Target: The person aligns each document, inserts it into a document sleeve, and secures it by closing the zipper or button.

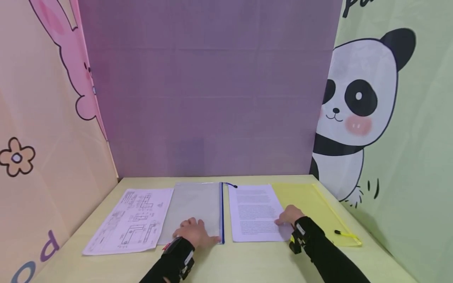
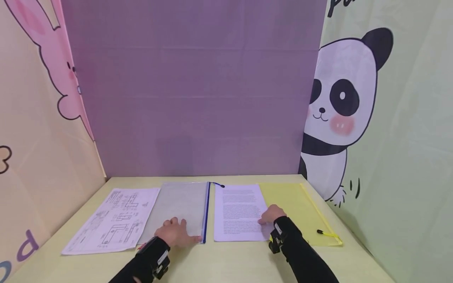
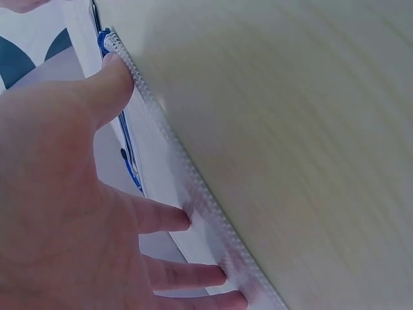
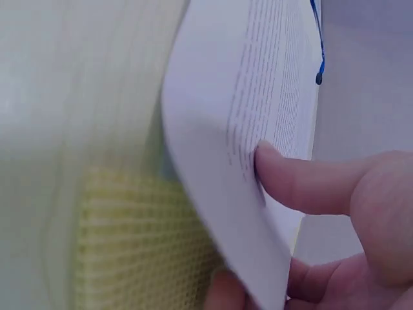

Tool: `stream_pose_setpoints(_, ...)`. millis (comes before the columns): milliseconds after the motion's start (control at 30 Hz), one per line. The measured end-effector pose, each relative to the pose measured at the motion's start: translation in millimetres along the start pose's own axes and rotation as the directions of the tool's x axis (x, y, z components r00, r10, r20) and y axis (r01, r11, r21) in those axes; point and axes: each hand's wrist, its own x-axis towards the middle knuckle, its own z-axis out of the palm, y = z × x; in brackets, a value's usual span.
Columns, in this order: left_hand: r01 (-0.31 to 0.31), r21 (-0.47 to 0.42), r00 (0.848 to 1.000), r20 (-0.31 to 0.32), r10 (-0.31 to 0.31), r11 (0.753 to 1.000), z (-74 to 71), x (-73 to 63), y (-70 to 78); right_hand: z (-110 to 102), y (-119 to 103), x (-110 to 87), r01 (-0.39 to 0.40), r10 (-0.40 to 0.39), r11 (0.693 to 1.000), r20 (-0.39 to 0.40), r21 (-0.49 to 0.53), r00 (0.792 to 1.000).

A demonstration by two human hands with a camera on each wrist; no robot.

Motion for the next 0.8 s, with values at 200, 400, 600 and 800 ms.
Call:
stream_pose_setpoints(200, -0.001, -0.002, 1.0, 0.004, 0.001, 1.0, -0.3, 0.3, -0.5, 0, -3, 1.2, 0.007, -0.006, 1.0, -0.021, 0.02, 1.0)
stream_pose_setpoints(400, 0.0, -0.009, 1.0, 0.002, 0.0, 1.0, -1.0, -0.5, -0.8, 3, -7, -0.6, 0.027, -0.023, 0.995, -0.04, 0.1, 0.999)
stream_pose_setpoints(600, -0.004, -0.009, 1.0, 0.001, 0.004, 1.0, -1.3, -2.1, -0.6, 8, -4, 2.2, 0.007, -0.013, 0.966, 0.021, 0.259, 1.0)
stream_pose_setpoints(800, -0.011, -0.001, 1.0, -0.001, 0.011, 1.0, -1.4, -1.9, -0.1, 10, 0, 5.3, -0.059, 0.02, 0.897, 0.094, 0.437, 0.995)
